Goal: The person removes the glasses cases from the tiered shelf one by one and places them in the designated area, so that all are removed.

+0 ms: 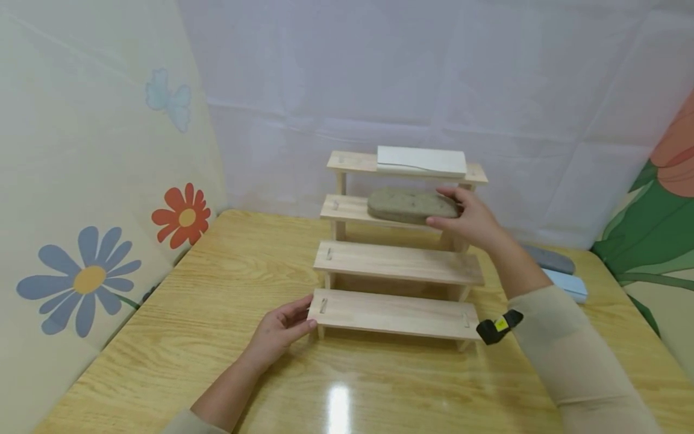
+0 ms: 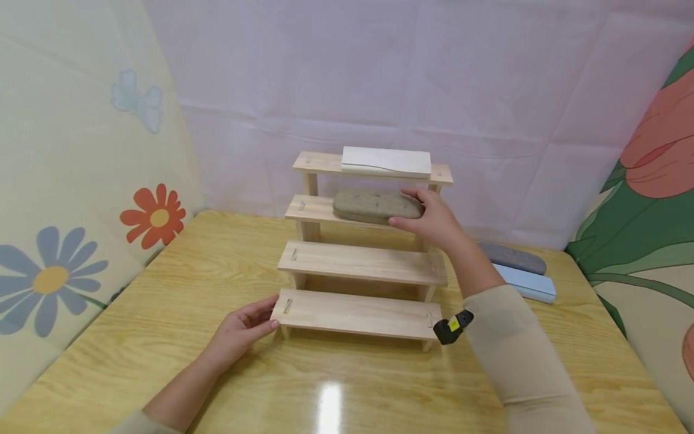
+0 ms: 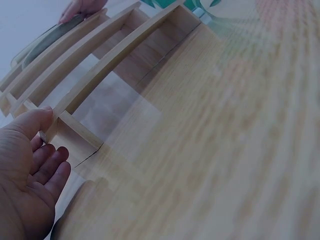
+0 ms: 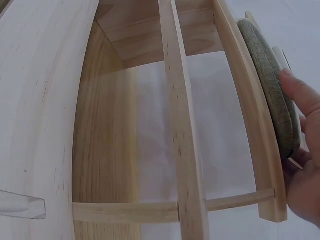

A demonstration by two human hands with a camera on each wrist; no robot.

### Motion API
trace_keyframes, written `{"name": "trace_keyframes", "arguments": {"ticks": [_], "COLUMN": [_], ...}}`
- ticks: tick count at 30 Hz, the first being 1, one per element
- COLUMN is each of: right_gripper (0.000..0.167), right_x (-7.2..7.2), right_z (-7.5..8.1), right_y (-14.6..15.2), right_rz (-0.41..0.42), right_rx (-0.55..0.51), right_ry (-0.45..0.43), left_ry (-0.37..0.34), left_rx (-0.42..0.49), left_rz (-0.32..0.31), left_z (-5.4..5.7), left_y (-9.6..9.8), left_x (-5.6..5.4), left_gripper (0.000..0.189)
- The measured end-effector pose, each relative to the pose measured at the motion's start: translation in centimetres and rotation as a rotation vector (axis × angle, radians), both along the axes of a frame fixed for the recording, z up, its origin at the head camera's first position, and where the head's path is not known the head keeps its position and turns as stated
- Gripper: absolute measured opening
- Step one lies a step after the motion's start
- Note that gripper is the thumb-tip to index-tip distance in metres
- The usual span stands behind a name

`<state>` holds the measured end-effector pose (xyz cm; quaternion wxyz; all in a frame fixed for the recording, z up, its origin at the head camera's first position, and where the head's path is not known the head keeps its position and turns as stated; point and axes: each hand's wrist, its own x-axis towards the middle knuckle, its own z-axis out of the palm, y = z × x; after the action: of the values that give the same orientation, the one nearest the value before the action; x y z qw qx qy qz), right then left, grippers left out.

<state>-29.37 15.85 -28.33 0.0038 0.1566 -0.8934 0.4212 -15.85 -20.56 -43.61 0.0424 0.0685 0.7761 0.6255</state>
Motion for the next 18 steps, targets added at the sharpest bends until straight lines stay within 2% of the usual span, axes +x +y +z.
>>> {"name": "trace_keyframes", "arguments": {"ticks": [8,18], "right_gripper": [0.079,0.078], "right_x": [-0.4,-0.8], "right_z": [0.2,0.3], "right_y": [-0.8,-1.6], "right_rz": [-0.019,0.013], "right_rx": [0.089,0.083], "right_ry": [-0.011,-0.021], "left_ry": [-0.006,-0.031], "left_rx": [-0.002,0.019], "left_rz": [-0.004,0.000], "left_z": [-0.2,0.0], "left_y": [-0.1,-0.1], "left_x": [-0.1,-0.1], "left_gripper": [0.059,0.059]}}
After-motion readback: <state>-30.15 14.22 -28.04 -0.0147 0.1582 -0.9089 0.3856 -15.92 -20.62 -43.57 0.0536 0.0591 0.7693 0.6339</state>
